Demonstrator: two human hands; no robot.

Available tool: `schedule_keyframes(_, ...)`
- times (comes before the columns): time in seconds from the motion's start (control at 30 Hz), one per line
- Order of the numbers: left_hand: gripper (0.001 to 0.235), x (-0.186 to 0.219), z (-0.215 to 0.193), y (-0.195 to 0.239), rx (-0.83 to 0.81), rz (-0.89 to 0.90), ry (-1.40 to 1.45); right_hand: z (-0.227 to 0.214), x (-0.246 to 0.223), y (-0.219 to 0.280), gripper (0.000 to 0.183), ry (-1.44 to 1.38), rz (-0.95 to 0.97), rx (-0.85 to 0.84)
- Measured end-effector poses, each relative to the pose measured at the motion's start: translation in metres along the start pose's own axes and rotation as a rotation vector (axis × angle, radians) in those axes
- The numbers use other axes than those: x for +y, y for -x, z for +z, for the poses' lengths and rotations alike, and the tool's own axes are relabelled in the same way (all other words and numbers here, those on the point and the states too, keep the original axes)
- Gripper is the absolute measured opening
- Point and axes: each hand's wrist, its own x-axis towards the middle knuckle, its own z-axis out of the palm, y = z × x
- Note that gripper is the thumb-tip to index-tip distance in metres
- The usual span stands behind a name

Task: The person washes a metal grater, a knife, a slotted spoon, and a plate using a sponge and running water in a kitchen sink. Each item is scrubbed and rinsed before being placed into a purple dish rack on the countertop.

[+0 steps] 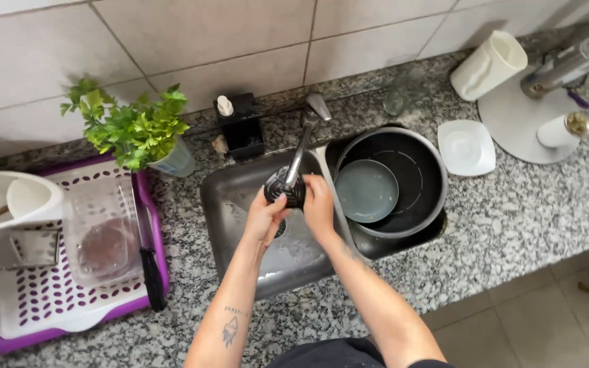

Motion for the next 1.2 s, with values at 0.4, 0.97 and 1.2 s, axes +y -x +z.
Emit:
schedule_keyframes(0.4, 0.036, -0.021, 0.012, 0.015, 0.023, 0.016, -0.201, -0.015, -0.007, 0.007, 0.030, -1.298, 0.860, -0.060)
schedule_keyframes(0.97, 0.022, -0.026, 0.008, 0.016, 0.269, 0.106, -0.287, -0.003, -0.024, -0.020, 0.034, -0.829, 0.826, -0.147)
schedule_keyframes(1.2, 0.029, -0.039, -0.003, 0.015, 0.305, 0.095, -0.212, 0.010, -0.032, -0.010, 0.037, -0.445, 0.619, -0.193)
